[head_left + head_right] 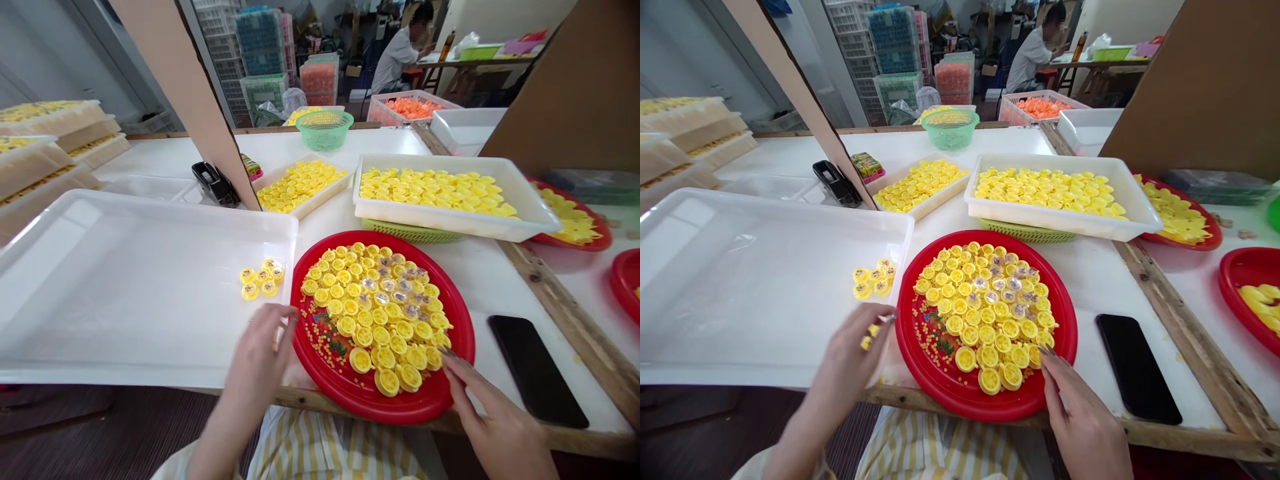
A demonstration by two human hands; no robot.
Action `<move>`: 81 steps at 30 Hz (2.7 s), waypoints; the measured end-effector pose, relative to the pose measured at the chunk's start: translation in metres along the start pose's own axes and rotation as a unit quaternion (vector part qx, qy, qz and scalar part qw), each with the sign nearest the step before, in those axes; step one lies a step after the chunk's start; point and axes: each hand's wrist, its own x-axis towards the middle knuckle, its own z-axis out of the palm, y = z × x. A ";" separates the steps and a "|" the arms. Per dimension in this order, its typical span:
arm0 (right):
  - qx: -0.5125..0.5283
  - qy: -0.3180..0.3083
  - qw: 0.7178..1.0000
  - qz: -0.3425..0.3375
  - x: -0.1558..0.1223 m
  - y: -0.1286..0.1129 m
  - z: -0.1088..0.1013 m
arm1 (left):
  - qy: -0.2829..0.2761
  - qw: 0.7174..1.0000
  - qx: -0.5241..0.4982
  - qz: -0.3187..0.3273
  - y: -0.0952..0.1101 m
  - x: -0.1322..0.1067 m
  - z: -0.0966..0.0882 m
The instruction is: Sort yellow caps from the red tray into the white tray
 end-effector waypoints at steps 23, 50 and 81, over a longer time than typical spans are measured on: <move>0.281 0.041 0.909 0.305 0.016 -0.023 -0.004 | -0.147 0.983 0.084 -0.068 0.028 0.006 0.070; 0.447 0.032 0.788 0.421 0.010 -0.021 -0.002 | -0.076 0.996 -0.003 -0.045 0.029 0.007 0.062; 0.486 0.065 0.748 0.447 0.002 -0.015 -0.007 | -0.133 0.990 0.002 0.037 0.076 0.044 0.085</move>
